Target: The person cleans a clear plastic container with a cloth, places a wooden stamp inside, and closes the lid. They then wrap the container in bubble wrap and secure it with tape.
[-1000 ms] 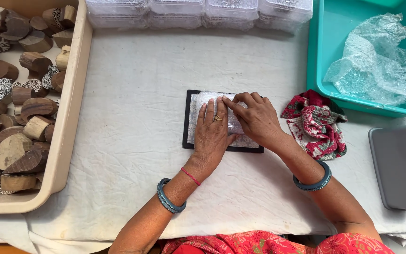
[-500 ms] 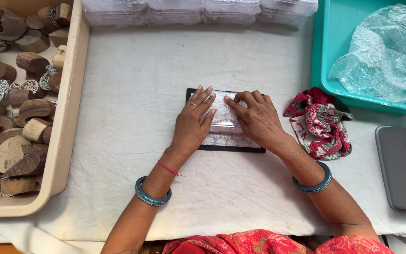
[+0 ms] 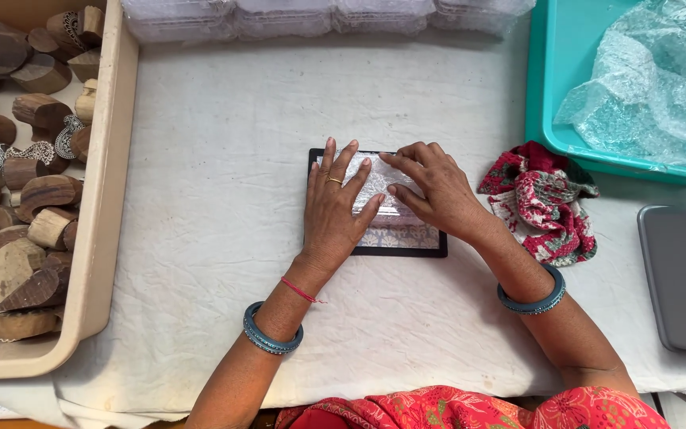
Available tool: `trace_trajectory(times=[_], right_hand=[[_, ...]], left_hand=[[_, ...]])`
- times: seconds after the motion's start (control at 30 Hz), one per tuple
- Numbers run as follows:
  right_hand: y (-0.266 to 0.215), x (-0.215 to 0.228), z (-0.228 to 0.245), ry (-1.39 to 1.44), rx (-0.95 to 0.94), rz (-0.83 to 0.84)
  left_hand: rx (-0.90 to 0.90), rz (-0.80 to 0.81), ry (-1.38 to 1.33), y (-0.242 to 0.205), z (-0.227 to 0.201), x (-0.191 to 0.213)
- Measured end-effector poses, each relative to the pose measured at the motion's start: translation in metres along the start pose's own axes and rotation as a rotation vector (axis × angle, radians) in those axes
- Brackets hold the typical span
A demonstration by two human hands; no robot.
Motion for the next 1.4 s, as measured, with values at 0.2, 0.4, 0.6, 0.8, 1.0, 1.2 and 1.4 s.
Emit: trace_trajectory(times=[0.2, 0.4, 0.6, 0.8, 1.0, 1.2, 1.4], right_hand=[[0.002, 0.002, -0.003, 0.144, -0.074, 0.029], [0.003, 0.004, -0.007, 0.039, 0.031, 0.005], [-0.002, 0.027, -0.009, 0.411, -0.229, 0.001], [-0.009, 0.028, -0.002, 0.149, -0.072, -0.079], [0.002, 0.019, -0.001, 0.07, -0.015, 0.079], [0.006, 0.016, -0.001, 0.048, 0.006, 0.114], [0.015, 0.011, -0.01, 0.085, -0.021, 0.135]], left_hand=[[-0.001, 0.039, 0.041, 0.006, 0.002, 0.007], [0.029, 0.081, -0.004, 0.007, 0.005, 0.006], [0.07, 0.094, 0.002, 0.008, 0.003, 0.007], [0.082, 0.103, 0.008, 0.009, 0.003, 0.006], [0.085, 0.111, -0.074, 0.005, 0.007, 0.005], [-0.005, 0.081, -0.144, 0.004, 0.004, 0.004], [-0.033, 0.114, -0.007, 0.009, -0.002, 0.009]])
Point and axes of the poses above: each hand's wrist, its own y-axis towards the middle knuckle, its own x-axis out of the back of the hand, z = x × y, the point moved 3 cm from there along y, towards the middle knuckle, and after that the axes turned 10 degrees about -y, right-handed, at the moved point
